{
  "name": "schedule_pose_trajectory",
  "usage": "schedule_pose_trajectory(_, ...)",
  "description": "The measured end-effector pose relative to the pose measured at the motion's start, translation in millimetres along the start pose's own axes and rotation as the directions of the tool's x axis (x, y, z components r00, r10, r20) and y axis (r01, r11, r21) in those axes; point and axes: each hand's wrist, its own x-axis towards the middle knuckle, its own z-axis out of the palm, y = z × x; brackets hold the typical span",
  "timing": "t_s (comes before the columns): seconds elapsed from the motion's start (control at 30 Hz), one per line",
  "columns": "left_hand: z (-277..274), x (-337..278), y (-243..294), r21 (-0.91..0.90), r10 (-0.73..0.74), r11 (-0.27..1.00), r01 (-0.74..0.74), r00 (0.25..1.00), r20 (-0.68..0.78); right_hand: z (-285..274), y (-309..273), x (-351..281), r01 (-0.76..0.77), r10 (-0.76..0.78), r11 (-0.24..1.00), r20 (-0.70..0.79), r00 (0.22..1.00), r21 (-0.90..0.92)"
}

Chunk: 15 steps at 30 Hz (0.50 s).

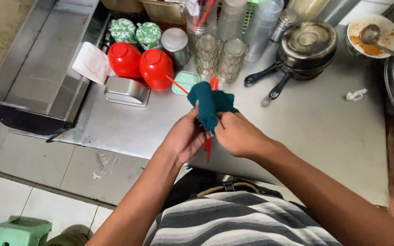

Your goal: Wiping individual red plastic chopsticks with a cleaning cloth at a service counter.

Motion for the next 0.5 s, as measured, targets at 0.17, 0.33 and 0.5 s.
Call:
schedule_pose_trajectory(0.17,-39.5,27.5,12.1,0.173,0.285,0.947,-0.272,0.957,-0.055,35.4,1.7,3.4,-0.1,0.093,0.977,0.041,0.995,0.188)
schedule_pose_trajectory(0.33,-17.6,18.6,33.4,0.23,0.32,0.927,-0.297,0.945,-0.067,51.5,3.4,17.4,0.014,0.038,0.904,-0.112,0.993,0.427)
schedule_pose_trajectory(0.5,-60.8,49.8,62.5,0.011,0.248,0.969,-0.248,0.965,-0.082,39.6,-37.5,-1.8,-0.417,0.321,0.579,0.274,0.906,0.7)
